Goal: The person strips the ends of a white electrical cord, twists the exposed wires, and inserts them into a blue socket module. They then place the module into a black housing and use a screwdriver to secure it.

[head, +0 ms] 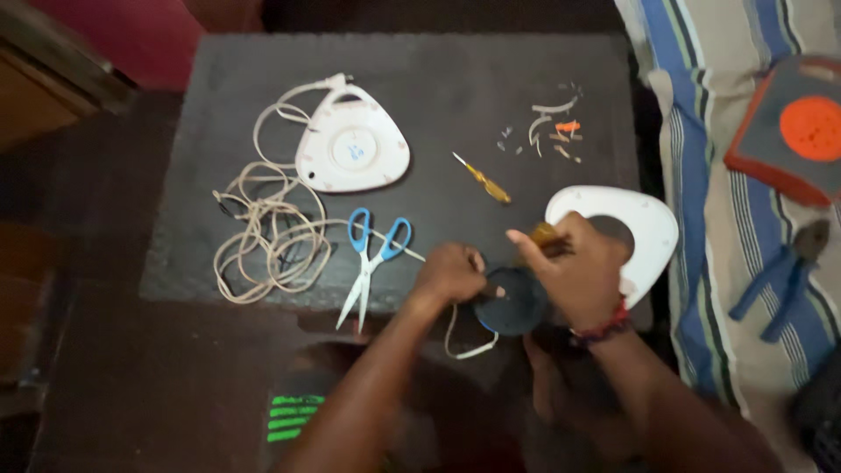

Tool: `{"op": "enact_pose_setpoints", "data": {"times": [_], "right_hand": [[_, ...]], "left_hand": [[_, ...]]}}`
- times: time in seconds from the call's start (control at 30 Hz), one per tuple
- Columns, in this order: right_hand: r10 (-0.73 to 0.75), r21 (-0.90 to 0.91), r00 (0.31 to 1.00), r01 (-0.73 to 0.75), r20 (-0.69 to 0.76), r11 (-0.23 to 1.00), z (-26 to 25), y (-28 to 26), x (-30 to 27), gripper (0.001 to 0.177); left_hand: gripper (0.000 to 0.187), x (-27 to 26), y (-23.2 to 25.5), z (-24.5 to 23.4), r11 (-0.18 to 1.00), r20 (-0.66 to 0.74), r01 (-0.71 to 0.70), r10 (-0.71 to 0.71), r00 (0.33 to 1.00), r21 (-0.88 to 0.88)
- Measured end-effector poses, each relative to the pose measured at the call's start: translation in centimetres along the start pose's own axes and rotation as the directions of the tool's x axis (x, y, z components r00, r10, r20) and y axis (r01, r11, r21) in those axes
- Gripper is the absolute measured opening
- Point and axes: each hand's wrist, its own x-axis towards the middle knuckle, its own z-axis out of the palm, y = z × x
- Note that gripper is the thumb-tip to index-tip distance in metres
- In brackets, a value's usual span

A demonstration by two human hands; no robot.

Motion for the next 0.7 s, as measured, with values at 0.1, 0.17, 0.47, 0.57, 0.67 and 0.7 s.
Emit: {"op": "enact_pose_setpoints", "data": {"times": [0.1, 0.17, 0.47, 0.57, 0.67, 0.7], "right_hand": [[0.259, 0.256, 0.964, -0.236, -0.062, 0.938, -0.6, 2.1, 0.8, 0.023], [0.415, 0.214, 0.897, -0.38, -0.152, 0.9, -0.8, 3.8, 1.8, 0.025], [0.683, 0.58, 0.635, -0.726, 0.361, 0.369, 3.3, 5.5, 3.9, 0.017], [0.66, 0.402, 0.588, -0.807, 0.468, 0.433, 6.1, 3.6, 3.7, 0.016], [0.663, 0.258, 0.611, -0.789, 0.432, 0.558, 8.0, 2.1, 3.2, 0.011], [0.677, 0.188, 0.611, -0.783, 0.411, 0.593, 8.5, 1.7, 3.0, 0.011]], "left_hand": [[0.037, 0.9, -0.9, -0.1, 0.996, -0.043, -0.076, 0.074, 0.996, -0.049], [0.037, 1.2, -1.7, -0.5, 0.989, -0.12, -0.117, 0.106, 0.987, -0.089], [0.03, 1.9, -4.5, -4.7, 0.868, -0.718, -0.407, 0.088, 0.691, -0.285], [0.031, 1.9, -4.9, -6.4, 0.85, -0.652, -0.203, -0.198, 0.732, -0.486], [0.023, 1.7, -5.0, -6.9, 0.719, -0.636, -0.264, -0.309, 0.707, -0.643], [0.021, 1.6, -5.0, -7.0, 0.663, -0.603, -0.275, -0.333, 0.725, -0.696]]}}
